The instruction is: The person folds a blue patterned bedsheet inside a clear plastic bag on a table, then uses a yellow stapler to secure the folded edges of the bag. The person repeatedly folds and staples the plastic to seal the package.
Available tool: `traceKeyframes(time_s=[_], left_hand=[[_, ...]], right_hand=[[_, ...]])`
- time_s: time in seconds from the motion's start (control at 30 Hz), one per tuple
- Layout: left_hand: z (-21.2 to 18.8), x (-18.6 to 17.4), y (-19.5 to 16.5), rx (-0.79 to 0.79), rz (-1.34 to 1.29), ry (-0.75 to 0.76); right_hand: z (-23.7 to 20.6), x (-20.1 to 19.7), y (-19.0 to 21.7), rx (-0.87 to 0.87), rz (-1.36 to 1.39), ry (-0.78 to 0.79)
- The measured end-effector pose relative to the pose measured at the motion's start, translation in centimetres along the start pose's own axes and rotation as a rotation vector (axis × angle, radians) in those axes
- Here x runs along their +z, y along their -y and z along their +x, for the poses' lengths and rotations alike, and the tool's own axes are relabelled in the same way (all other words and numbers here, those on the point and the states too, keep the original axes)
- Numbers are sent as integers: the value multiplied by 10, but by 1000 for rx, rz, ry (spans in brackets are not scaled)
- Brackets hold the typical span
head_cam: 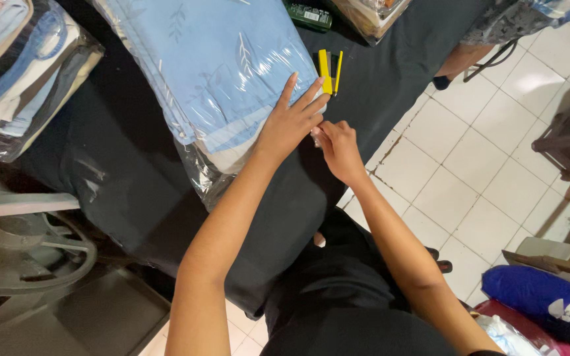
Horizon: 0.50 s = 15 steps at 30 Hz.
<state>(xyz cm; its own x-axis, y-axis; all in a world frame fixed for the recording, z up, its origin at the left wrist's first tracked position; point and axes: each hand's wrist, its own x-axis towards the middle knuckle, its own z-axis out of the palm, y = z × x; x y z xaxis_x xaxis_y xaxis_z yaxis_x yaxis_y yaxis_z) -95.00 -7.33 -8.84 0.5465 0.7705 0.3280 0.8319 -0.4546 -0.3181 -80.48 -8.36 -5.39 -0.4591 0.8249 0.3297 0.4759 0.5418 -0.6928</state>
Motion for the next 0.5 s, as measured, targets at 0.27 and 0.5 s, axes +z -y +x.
traceKeyframes(time_s=[0.27, 0.5], left_hand=[[0, -5, 1, 12, -16, -53], [2, -10, 1, 1, -4, -47]], right_hand=[[1, -11, -11, -71, 94, 133], [1, -10, -3, 168, 462, 94]])
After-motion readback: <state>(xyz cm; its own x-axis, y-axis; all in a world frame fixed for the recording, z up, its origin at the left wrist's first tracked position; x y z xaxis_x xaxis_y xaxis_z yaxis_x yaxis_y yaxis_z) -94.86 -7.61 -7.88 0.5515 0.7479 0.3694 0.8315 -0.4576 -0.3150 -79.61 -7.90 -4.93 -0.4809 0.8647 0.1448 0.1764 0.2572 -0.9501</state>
